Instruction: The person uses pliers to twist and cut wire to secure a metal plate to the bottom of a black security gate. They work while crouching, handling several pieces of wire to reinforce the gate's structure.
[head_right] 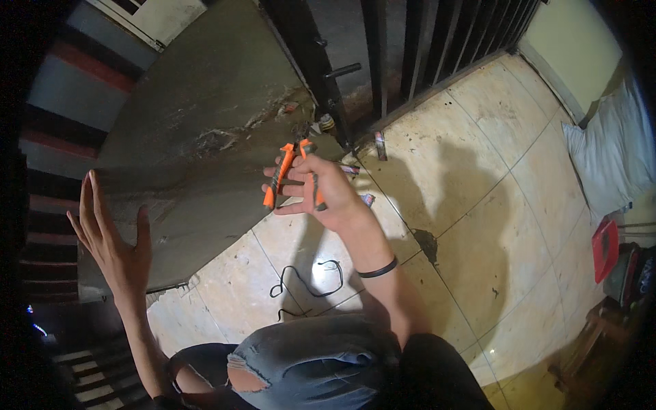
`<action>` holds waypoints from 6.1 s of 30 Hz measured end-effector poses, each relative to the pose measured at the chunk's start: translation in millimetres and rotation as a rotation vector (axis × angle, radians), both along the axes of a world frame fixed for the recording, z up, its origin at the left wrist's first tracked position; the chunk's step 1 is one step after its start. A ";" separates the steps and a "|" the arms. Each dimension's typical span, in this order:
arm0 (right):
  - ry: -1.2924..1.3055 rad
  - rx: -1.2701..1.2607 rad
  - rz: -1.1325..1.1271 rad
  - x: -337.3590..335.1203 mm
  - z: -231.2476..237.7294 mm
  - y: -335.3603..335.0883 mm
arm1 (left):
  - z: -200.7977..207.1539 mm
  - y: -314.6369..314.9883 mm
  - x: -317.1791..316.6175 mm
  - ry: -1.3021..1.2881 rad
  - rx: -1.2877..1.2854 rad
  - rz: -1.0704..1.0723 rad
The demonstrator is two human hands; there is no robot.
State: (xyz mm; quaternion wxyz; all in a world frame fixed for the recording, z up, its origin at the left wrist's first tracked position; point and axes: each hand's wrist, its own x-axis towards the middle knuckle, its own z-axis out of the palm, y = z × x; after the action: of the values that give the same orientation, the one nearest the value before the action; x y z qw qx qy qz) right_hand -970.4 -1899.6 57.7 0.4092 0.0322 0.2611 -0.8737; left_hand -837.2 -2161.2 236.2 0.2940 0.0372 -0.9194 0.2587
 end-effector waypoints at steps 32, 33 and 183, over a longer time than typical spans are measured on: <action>-0.263 -0.084 0.223 -34.1 62.1 28.2 | -7.8 -1.9 3.0 0.131 0.347 -0.145; -0.246 -0.076 0.220 -32.1 63.2 24.3 | -14.6 -5.6 1.8 0.170 0.309 -0.203; -0.092 0.633 -0.341 -3.1 36.4 -60.3 | -112.9 71.5 -51.3 -0.555 -0.053 -0.098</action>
State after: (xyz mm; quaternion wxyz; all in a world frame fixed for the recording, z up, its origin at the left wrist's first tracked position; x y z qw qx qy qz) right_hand -973.5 -1959.9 94.1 0.2387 0.2398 0.4909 -0.8028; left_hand -888.6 -2089.6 123.3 0.0439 -0.0874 -0.9584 0.2682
